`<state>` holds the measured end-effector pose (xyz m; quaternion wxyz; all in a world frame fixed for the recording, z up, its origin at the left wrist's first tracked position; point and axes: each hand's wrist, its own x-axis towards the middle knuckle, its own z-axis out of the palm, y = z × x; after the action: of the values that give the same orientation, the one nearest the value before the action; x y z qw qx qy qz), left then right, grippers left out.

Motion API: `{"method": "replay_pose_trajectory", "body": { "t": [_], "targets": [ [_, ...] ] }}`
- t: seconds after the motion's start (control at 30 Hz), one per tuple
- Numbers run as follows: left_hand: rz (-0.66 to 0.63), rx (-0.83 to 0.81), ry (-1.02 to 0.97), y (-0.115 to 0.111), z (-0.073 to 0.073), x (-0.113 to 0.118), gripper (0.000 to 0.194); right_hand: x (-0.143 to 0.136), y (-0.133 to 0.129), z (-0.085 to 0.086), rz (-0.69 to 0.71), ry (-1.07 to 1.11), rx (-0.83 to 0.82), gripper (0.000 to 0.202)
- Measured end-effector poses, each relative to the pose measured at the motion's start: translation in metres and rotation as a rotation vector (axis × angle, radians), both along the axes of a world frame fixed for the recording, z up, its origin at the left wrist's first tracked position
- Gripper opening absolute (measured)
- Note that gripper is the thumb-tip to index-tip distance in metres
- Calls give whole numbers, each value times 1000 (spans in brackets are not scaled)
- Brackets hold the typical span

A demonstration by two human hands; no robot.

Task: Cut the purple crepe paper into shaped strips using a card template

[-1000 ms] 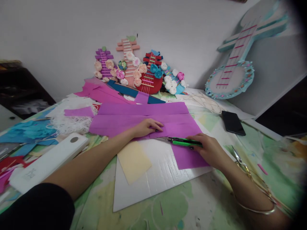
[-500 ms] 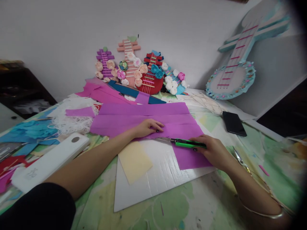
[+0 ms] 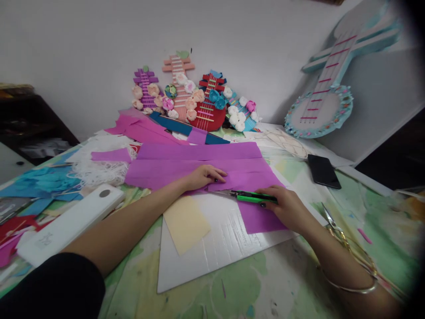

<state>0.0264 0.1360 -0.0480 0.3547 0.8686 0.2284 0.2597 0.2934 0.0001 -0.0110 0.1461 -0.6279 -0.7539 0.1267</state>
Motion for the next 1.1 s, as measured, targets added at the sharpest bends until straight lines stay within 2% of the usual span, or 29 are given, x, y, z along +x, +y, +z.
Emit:
{"method": "replay_pose_trajectory", "body": {
  "t": [0.4, 0.6, 0.7, 0.93, 1.1],
  "targets": [
    [9, -118, -46, -1, 3, -5, 37, 3, -7, 2, -2, -4, -5, 40],
    [-7, -135, -38, -4, 15, -16, 22, 6, -5, -2, -17, -20, 13, 40],
    [-25, -129, -9, -3, 20, -22, 21, 7, -3, -4, -20, -18, 31, 40],
    [-57, -144, 52, 2, 16, -27, 29, 3, -2, -6, 19, -3, 67, 42],
    [-56, -149, 67, 3, 15, -27, 20, -2, -3, -6, 32, 1, 76, 39]
  ]
}}
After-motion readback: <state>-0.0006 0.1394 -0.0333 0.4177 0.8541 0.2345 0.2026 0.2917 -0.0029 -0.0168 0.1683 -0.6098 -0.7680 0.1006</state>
